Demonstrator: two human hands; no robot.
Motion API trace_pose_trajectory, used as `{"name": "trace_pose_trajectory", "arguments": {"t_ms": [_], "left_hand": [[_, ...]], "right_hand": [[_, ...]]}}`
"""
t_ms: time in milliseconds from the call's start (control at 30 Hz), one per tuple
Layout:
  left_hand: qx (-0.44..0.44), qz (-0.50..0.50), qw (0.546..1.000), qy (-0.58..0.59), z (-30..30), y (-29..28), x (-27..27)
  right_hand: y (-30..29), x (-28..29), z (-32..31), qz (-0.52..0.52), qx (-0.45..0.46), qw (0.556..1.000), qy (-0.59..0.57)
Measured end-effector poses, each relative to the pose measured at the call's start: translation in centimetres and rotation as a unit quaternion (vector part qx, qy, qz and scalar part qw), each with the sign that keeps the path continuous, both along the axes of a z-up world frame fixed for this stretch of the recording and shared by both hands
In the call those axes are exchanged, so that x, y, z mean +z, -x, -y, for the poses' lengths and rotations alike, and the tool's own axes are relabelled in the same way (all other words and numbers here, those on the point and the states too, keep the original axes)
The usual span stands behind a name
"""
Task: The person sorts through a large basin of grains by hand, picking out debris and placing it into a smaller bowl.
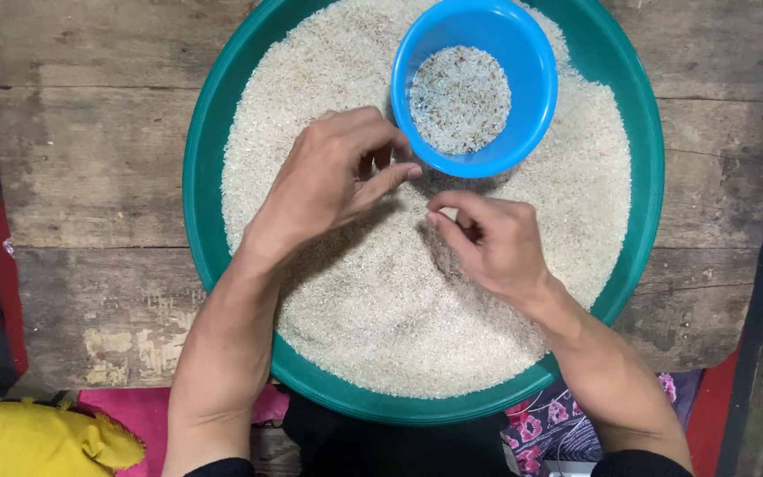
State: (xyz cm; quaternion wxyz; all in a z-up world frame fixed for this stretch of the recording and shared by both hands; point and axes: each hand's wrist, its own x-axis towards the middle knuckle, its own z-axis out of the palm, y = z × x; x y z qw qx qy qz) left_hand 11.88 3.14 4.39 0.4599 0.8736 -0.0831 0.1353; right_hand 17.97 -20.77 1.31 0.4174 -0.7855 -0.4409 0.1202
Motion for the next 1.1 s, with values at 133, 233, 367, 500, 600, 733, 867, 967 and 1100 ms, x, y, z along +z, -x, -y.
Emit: {"name": "trace_pose_trajectory", "arguments": {"t_ms": [133,233,367,500,600,733,867,967,1100], "left_hand": [[-0.049,-0.131,0.990,0.015,0.8,0.3,1.2],[-0.092,-0.211,0.972,-0.051,2.8,-0.1,0.8],[-0.090,-0.245,0.954,-0.145,4.7,-0.6,-1.0],[-0.078,-0.231,0.953,-0.179,5.4,-0.6,-2.5],[-0.065,-0.220,0.957,-0.176,5.7,-0.5,-3.1],[-0.057,-0.214,0.960,-0.172,6.1,-0.3,-3.3],[-0.048,-0.206,0.959,-0.188,6.1,-0.2,-3.8],[-0.047,-0.206,0.959,-0.189,5.9,-0.3,-3.6],[-0.048,-0.210,0.958,-0.188,5.9,-0.2,-3.8]], "right_hand": [[-1.9,1.9,1.2,-0.017,-0.125,0.989,-0.081],[-4.2,3.5,1.5,0.020,-0.164,0.974,-0.156],[-6.5,2.3,1.1,-0.004,-0.179,0.978,-0.104],[-7.1,1.7,1.3,-0.002,-0.168,0.984,-0.061],[-7.0,2.4,1.4,-0.012,-0.173,0.983,-0.066],[-6.7,2.4,1.6,-0.027,-0.177,0.981,-0.074],[-6.7,2.5,1.7,-0.030,-0.173,0.982,-0.069],[-6.7,2.3,1.7,-0.030,-0.175,0.982,-0.067],[-6.6,2.4,2.2,-0.047,-0.175,0.981,-0.070]]}}
